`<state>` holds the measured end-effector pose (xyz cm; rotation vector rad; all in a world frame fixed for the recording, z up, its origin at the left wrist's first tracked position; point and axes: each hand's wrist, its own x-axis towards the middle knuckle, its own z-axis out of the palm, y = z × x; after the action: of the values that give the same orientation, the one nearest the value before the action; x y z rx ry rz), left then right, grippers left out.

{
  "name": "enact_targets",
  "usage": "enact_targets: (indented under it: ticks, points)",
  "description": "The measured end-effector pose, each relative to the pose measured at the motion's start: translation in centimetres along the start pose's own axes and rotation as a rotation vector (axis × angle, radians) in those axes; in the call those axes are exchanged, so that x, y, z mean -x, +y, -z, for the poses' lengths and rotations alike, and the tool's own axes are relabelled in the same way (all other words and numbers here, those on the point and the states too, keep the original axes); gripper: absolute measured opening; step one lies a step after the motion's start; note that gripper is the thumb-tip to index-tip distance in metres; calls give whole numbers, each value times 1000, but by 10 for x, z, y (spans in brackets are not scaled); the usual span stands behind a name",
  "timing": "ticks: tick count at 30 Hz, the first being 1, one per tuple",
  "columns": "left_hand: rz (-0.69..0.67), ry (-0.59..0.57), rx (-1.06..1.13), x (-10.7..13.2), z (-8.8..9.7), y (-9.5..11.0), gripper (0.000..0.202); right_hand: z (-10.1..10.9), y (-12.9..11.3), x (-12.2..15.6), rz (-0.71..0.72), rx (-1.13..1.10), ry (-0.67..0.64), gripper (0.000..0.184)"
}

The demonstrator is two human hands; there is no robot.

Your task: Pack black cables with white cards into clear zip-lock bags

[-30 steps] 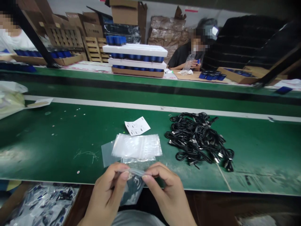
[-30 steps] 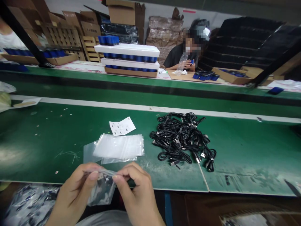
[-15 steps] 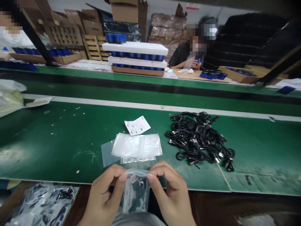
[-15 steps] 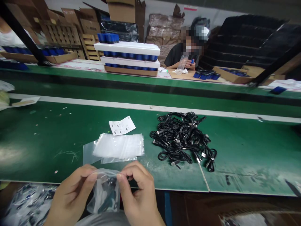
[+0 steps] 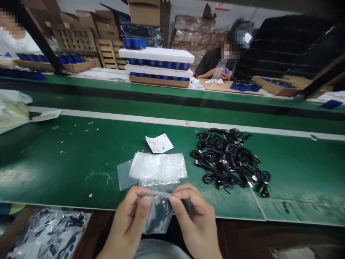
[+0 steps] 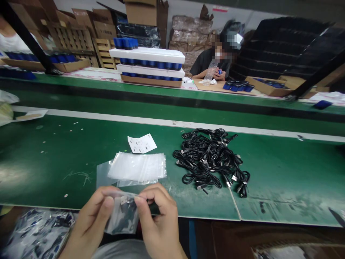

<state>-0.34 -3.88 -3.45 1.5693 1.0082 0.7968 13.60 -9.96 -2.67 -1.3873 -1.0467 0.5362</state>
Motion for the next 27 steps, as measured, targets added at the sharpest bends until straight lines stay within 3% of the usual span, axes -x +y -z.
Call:
enact_targets:
  ticks: [3,8,15,18,22,24,27]
  points:
    - [20,-111,3,1,-8,-4,27,-10,4,5,-86,-67,85,14]
    - [-22,28,14,9,-21,-5,27,-28,18,29,-48,101,92,27]
    - [-343,-39,-192,7,-16,-9,16,-30,21,27,331,305,67,41]
    - [-485,-42,-291,7,-11,-16,10,-30,21,24,411,361,84,38]
    - [-593,46,-387,7,-10,-22,10,-33,26,28,479,369,118,33]
    - [-592,33,-378,5,-11,-21,12,-34,28,29,434,351,140,30]
    - [-494,-30,-290,-1,-9,-16,15,-29,25,26,187,216,91,22]
